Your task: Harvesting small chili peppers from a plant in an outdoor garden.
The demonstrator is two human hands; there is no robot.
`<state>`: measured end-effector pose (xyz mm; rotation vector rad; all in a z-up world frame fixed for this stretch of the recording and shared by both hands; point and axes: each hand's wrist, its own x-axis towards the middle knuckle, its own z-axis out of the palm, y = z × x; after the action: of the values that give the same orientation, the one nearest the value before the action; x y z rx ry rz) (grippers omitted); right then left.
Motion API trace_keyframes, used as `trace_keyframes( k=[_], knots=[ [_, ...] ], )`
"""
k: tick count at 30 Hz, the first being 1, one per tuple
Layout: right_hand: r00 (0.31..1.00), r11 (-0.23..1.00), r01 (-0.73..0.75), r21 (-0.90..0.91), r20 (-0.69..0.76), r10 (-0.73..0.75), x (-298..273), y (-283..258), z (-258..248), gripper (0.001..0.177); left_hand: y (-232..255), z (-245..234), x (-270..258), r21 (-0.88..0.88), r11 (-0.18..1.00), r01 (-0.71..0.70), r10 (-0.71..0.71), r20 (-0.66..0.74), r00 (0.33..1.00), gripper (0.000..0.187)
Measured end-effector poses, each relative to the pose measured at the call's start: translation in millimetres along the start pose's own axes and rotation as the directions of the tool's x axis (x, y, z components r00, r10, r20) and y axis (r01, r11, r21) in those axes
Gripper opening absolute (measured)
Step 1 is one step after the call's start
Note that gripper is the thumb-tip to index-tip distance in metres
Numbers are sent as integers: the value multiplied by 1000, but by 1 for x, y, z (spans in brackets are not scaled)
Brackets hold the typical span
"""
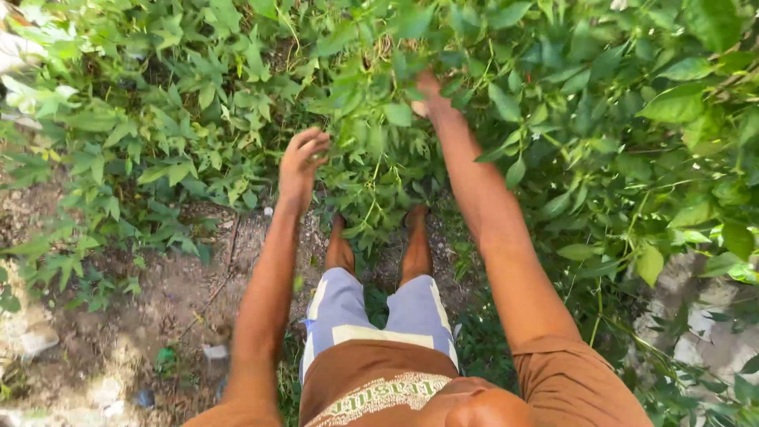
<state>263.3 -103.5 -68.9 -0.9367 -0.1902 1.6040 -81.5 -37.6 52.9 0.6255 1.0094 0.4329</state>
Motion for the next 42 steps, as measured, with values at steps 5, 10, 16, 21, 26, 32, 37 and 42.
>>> trace_keyframes(
  k=[5,10,16,21,26,32,37,42],
  knots=[
    [992,1000,-26,11,-121,27,-23,-19,63,40,-51,48,78,509,744,-433,361,240,901,53],
    [969,1000,-8,17,-246,12,-32,-24,99,35,-6,87,90,589,794,-150,74,152,986,52],
    [913,999,27,33,-407,-11,-3,37,18,29,-63,28,143,408,900,-156,-21,397,918,40],
    [900,999,41,20,-435,-28,14,46,14,30,-71,39,138,354,655,-667,406,580,706,38],
    [954,966,175,-190,-211,-214,18,75,-46,32,-95,19,186,562,768,-308,71,403,913,22],
    [991,884,8,468,-119,54,-7,77,-91,27,-52,15,174,410,811,-416,212,457,864,17],
    [965,906,27,423,-248,87,-43,31,-31,21,-56,7,180,478,867,-139,-46,355,934,22],
    [927,947,-44,317,-341,157,-70,21,9,29,-35,39,129,143,988,51,-97,334,938,27]
  ],
)
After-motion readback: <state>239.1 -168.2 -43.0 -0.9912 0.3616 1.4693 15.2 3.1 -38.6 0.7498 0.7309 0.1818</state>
